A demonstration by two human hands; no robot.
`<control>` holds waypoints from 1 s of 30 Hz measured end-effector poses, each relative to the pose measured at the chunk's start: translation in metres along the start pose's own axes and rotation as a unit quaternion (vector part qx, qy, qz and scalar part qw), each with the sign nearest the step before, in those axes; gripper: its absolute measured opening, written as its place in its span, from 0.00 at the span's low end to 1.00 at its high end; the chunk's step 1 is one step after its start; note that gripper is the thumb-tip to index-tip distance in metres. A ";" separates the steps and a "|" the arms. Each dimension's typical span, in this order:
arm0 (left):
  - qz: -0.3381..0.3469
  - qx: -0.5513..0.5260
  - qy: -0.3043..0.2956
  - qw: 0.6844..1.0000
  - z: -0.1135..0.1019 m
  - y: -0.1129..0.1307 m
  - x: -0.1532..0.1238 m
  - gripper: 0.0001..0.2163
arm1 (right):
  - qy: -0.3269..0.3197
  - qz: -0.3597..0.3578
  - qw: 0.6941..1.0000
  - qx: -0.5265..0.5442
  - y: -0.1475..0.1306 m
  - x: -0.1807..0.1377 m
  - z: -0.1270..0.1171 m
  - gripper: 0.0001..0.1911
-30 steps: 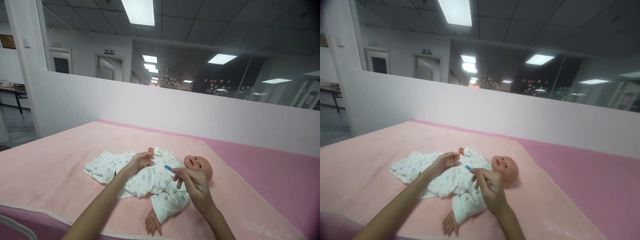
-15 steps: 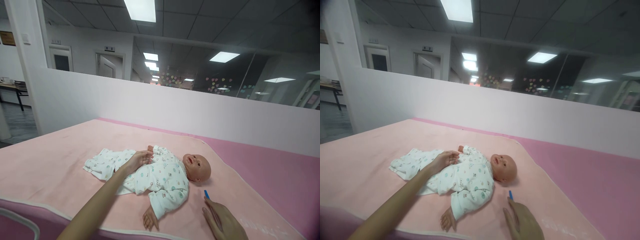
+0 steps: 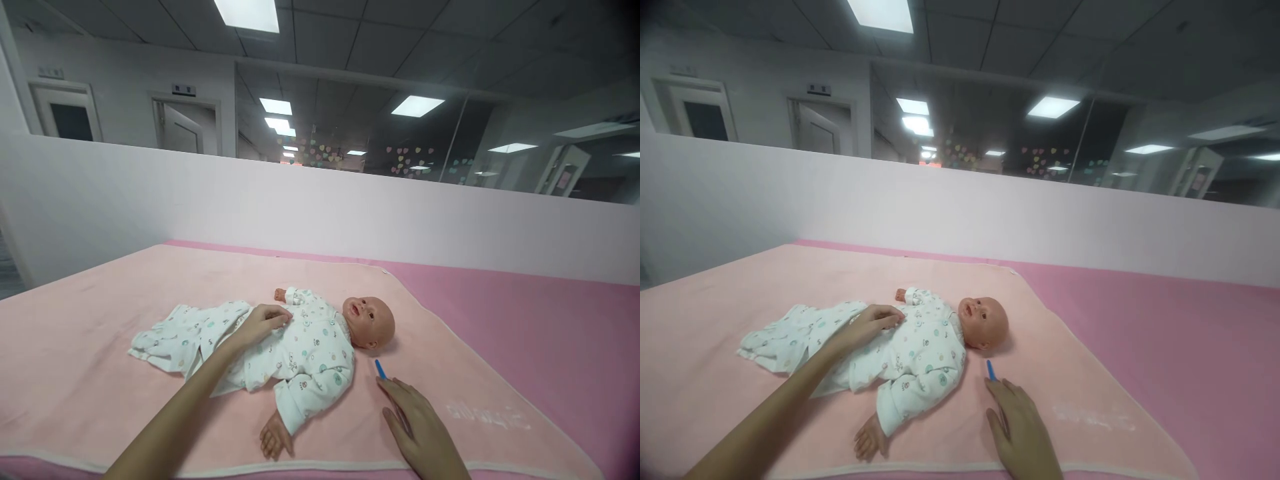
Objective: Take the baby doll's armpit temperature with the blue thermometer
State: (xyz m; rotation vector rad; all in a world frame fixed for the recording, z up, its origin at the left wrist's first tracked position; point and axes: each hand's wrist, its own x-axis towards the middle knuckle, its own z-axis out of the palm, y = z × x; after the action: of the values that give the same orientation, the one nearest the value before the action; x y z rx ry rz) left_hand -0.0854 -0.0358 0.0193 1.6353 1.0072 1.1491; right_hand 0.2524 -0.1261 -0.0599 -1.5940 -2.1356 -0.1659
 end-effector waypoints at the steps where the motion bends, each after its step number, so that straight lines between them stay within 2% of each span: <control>1: 0.025 0.043 0.020 0.999 0.006 0.003 0.003 0.07 | -0.003 0.002 1.000 0.004 -0.001 0.000 -0.001 0.21; 4: 0.108 0.136 0.059 0.983 0.032 0.008 0.017 0.06 | 0.000 0.003 1.000 0.017 -0.001 0.001 -0.001 0.20; 8: 0.212 0.188 0.048 0.958 0.076 0.006 0.040 0.06 | 0.006 -0.007 1.000 0.029 0.001 0.001 0.001 0.19; 12: 0.196 0.309 0.047 0.930 0.103 -0.005 0.048 0.09 | 0.003 -0.005 1.000 0.029 0.000 0.000 0.000 0.18; 22: 0.175 0.397 0.062 0.899 0.101 -0.003 0.033 0.10 | 0.026 -0.010 1.000 0.012 -0.002 0.001 0.000 0.17; 30: 0.177 0.394 0.054 0.900 0.101 -0.002 0.032 0.11 | 0.118 0.006 0.993 0.006 0.010 -0.001 0.012 0.16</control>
State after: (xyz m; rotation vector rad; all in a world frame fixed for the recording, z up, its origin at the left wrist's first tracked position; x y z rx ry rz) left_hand 0.0186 -0.0257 0.0058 2.4992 1.3992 1.1367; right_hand 0.2587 -0.1200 -0.0726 -1.4987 -1.9414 -0.3200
